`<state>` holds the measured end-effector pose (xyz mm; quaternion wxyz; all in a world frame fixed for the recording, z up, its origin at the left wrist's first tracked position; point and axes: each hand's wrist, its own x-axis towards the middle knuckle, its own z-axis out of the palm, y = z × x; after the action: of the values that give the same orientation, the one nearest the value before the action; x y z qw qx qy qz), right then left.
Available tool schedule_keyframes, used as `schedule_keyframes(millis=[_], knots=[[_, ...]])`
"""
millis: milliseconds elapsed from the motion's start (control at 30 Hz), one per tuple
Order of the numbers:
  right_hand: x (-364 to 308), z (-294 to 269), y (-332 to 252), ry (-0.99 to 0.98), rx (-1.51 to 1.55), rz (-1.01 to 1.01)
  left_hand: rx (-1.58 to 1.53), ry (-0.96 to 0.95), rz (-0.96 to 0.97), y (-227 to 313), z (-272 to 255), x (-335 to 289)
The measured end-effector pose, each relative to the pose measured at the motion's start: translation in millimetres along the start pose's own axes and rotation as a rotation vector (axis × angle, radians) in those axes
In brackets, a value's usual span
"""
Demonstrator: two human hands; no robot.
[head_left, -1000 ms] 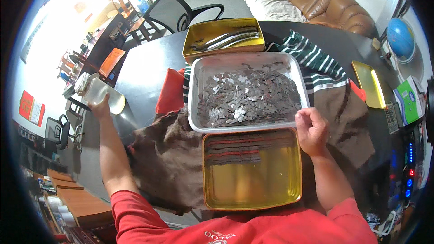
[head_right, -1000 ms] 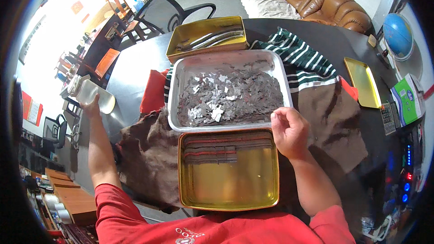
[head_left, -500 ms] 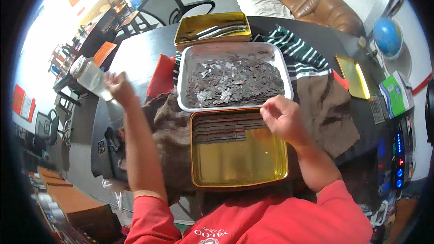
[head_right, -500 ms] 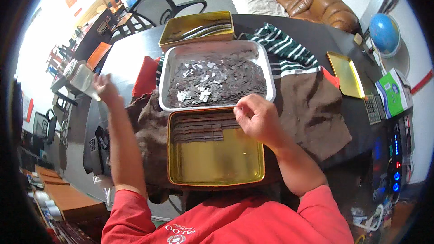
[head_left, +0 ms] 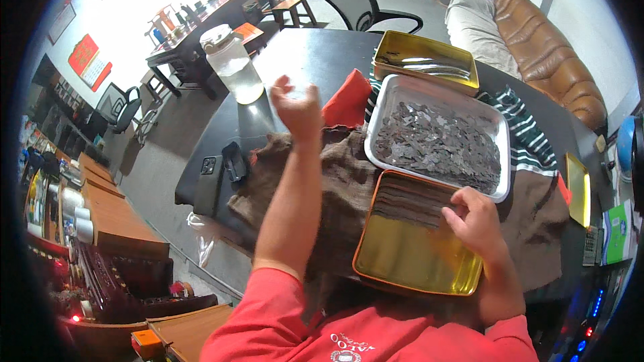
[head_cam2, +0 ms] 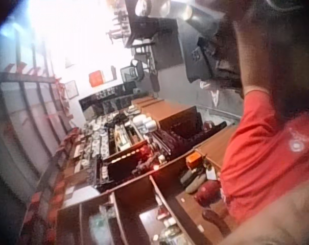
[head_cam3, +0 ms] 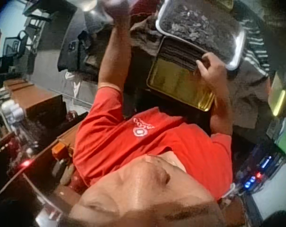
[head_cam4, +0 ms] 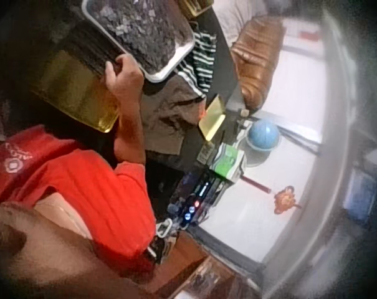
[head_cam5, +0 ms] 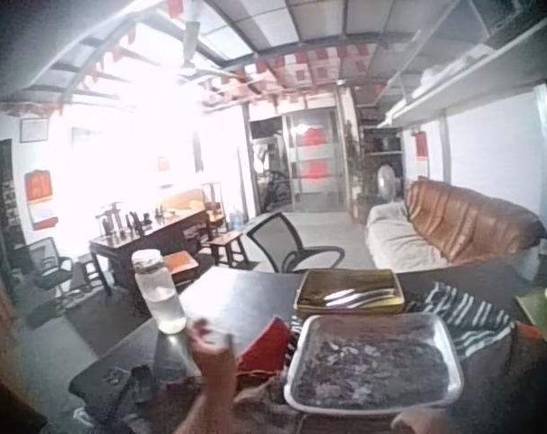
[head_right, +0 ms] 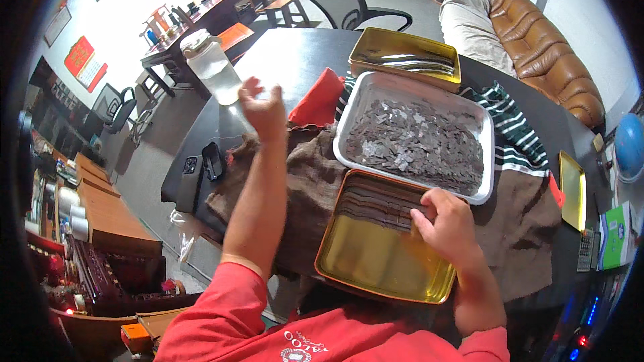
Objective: The person stands at a cluttered table and repeatedly picks up small dark metal pieces from a tray, inspects them by turning them over in both hands, and places them into a gold-colored tin. The person also opens and closes a drawer beneath the table during the process.
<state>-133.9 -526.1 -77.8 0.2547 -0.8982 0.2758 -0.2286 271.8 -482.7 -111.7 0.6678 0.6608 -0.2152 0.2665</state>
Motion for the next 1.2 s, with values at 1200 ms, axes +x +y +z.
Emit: schedule_keyframes(millis=[1200], knots=[[-15,-2,15,0.027,-0.081,-0.046,0.229,-0.508,-0.043,-118,-161,218]])
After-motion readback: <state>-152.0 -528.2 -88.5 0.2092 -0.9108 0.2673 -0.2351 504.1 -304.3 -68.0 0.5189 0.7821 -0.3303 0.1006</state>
